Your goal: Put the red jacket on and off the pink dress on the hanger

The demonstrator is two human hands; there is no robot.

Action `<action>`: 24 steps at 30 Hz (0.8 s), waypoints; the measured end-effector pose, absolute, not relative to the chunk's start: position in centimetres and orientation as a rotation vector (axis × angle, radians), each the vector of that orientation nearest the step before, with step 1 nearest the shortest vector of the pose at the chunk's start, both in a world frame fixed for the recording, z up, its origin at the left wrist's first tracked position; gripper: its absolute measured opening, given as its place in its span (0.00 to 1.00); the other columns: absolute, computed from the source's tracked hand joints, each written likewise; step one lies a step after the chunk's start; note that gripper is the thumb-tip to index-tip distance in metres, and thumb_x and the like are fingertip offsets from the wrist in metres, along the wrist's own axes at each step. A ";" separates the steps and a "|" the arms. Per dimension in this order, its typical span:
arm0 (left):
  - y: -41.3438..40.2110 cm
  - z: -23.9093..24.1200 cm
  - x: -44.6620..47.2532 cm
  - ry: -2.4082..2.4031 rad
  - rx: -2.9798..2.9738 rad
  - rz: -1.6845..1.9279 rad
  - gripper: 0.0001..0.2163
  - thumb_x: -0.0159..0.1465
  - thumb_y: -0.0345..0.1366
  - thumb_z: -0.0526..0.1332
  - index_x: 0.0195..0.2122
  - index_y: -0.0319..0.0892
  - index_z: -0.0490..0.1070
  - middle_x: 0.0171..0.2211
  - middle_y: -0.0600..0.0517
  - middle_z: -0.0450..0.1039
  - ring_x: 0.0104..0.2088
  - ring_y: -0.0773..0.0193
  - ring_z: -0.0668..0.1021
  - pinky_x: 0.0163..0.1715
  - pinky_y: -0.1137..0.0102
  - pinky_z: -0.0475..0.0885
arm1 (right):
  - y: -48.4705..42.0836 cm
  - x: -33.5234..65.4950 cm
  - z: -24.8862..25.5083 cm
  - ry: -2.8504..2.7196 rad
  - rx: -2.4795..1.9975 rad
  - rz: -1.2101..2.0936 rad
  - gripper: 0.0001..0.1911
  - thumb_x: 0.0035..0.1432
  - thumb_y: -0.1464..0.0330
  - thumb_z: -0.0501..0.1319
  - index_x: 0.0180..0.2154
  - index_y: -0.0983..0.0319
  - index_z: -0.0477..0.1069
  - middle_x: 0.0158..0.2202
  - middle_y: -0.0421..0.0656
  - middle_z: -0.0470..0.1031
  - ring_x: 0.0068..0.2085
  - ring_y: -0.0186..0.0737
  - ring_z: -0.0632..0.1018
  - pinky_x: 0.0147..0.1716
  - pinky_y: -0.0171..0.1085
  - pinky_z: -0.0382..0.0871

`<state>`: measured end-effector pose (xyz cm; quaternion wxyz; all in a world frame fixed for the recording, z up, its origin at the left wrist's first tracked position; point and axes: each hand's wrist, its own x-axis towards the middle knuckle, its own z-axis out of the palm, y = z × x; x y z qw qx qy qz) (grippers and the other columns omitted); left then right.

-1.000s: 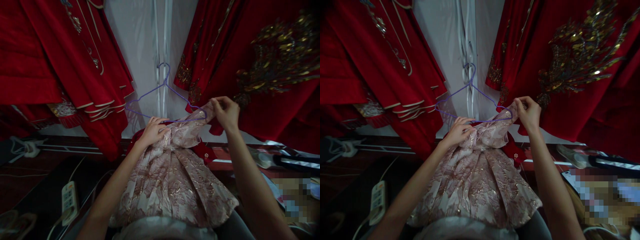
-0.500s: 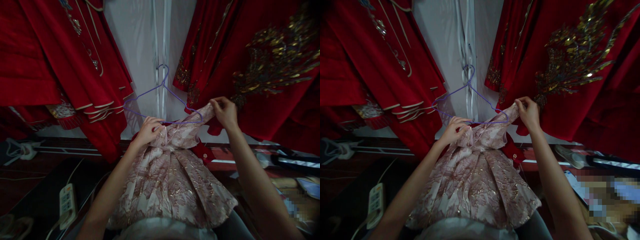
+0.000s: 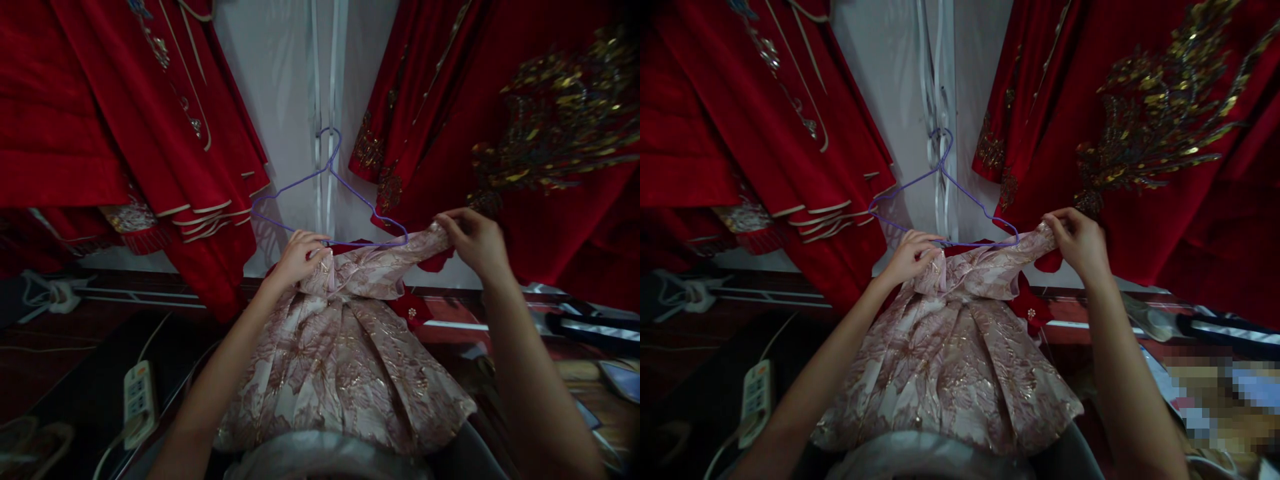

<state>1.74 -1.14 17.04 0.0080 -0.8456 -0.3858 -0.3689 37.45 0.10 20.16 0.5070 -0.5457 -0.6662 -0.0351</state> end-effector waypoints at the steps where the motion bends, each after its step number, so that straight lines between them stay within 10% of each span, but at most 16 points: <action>1: -1.2 17.1 1.7 -1.213 -2.643 -1.144 0.12 0.65 0.41 0.54 0.32 0.46 0.76 0.48 0.54 0.75 0.46 0.62 0.72 0.51 0.59 0.61 | 0.0 37.6 20.1 -1.603 -1.319 -0.085 0.13 0.57 0.57 0.59 0.37 0.59 0.74 0.33 0.43 0.78 0.33 0.39 0.76 0.30 0.33 0.65; 24: -1.2 17.4 2.9 -1.234 -2.697 -1.113 0.10 0.64 0.42 0.55 0.34 0.48 0.76 0.49 0.56 0.74 0.47 0.62 0.73 0.52 0.57 0.59 | 4.5 34.0 23.4 -1.669 -1.299 -0.272 0.10 0.57 0.61 0.59 0.34 0.59 0.74 0.30 0.45 0.77 0.30 0.44 0.75 0.31 0.39 0.65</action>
